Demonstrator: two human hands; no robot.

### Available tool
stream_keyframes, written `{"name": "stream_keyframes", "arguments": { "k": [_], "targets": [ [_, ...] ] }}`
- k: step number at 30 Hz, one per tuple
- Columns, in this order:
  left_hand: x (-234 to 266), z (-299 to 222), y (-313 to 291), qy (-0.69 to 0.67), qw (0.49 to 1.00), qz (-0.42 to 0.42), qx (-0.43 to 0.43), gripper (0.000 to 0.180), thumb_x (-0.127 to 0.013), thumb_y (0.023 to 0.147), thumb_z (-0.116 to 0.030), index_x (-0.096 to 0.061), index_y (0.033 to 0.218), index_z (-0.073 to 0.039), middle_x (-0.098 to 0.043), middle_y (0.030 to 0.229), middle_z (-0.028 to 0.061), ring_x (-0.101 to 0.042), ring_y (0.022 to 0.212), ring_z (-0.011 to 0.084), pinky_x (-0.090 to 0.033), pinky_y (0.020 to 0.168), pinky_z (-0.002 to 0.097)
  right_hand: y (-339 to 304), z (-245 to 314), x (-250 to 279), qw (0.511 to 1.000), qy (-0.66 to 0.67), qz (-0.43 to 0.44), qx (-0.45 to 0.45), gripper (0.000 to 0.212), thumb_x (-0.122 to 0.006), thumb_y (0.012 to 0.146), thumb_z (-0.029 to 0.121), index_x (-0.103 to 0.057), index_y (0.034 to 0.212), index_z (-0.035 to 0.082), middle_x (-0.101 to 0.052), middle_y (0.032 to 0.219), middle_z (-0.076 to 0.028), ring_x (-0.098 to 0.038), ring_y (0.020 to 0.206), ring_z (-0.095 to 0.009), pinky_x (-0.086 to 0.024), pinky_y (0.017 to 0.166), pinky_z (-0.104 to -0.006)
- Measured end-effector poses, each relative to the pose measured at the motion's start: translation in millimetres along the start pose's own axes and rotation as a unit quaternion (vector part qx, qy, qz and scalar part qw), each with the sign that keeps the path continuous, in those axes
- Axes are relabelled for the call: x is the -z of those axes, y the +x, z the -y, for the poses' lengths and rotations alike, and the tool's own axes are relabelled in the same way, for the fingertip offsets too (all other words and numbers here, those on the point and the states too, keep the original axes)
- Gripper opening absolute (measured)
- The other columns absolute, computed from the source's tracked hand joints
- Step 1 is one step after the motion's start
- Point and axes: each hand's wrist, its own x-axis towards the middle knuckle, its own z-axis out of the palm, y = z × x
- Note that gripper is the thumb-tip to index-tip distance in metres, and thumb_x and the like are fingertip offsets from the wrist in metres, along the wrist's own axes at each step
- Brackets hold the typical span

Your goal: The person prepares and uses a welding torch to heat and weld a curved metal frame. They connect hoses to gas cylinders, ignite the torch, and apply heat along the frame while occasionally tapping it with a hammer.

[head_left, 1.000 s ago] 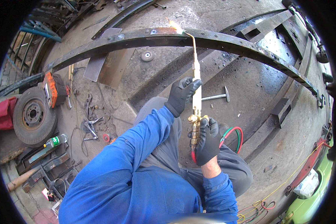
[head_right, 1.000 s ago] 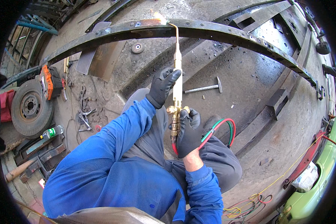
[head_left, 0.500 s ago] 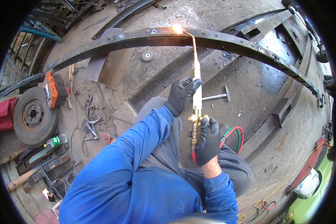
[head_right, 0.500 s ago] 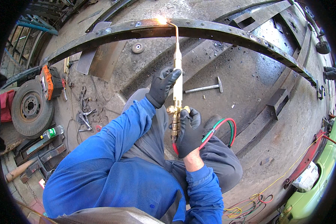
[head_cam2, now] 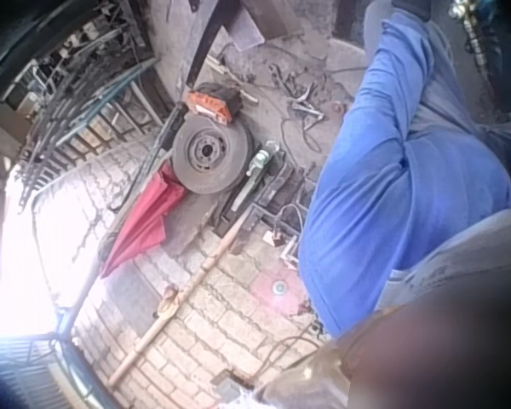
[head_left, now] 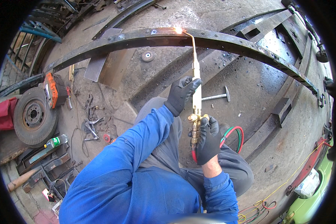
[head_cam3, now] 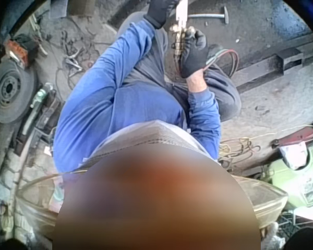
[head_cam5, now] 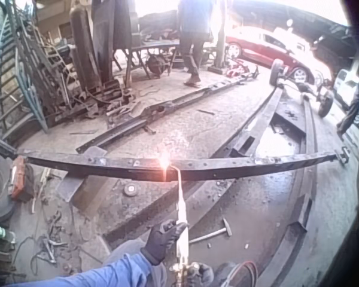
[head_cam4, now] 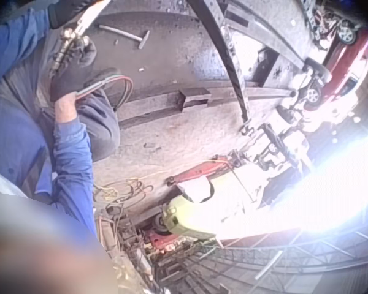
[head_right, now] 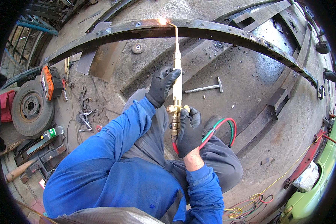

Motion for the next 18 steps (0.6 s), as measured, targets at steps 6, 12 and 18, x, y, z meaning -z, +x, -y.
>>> {"name": "stream_keyframes", "arguments": {
  "k": [6, 12, 18],
  "targets": [
    [-0.9, -3.7, -0.9, 0.011, 1.000, 0.001, -0.029, 0.036, -0.076, 0.101, -0.042, -0.071, 0.099, -0.007, -0.059, 0.083, -0.0059, -0.049, 0.075, 0.0039, -0.040, 0.067, 0.0236, -0.4, 0.7, 0.7, 1.000, 0.001, 0.005, -0.004, 0.041, -0.059, 0.112, 0.040, -0.053, 0.131, 0.004, -0.071, 0.090, -0.006, -0.068, 0.068, -0.012, -0.053, 0.056, -0.0245],
    [-2.8, -7.0, -1.6, 0.030, 0.999, -0.008, -0.043, 0.033, -0.074, 0.102, -0.041, -0.070, 0.096, -0.008, -0.057, 0.082, -0.0062, -0.047, 0.075, 0.0044, -0.039, 0.067, 0.0239, 2.3, -2.6, 0.9, 1.000, 0.010, 0.000, -0.004, 0.042, -0.060, 0.111, 0.040, -0.053, 0.131, 0.004, -0.070, 0.088, -0.006, -0.067, 0.066, -0.012, -0.052, 0.053, -0.0244],
    [-1.8, -5.8, -0.3, 0.013, 0.999, -0.004, -0.030, 0.035, -0.075, 0.102, -0.042, -0.069, 0.092, -0.009, -0.055, 0.080, -0.0060, -0.046, 0.073, 0.0046, -0.038, 0.066, 0.0244, 3.5, -3.3, -0.1, 1.000, 0.018, 0.000, 0.003, 0.043, -0.060, 0.111, 0.042, -0.053, 0.131, 0.005, -0.070, 0.086, -0.005, -0.067, 0.065, -0.011, -0.052, 0.052, -0.0243]
  ]
}}
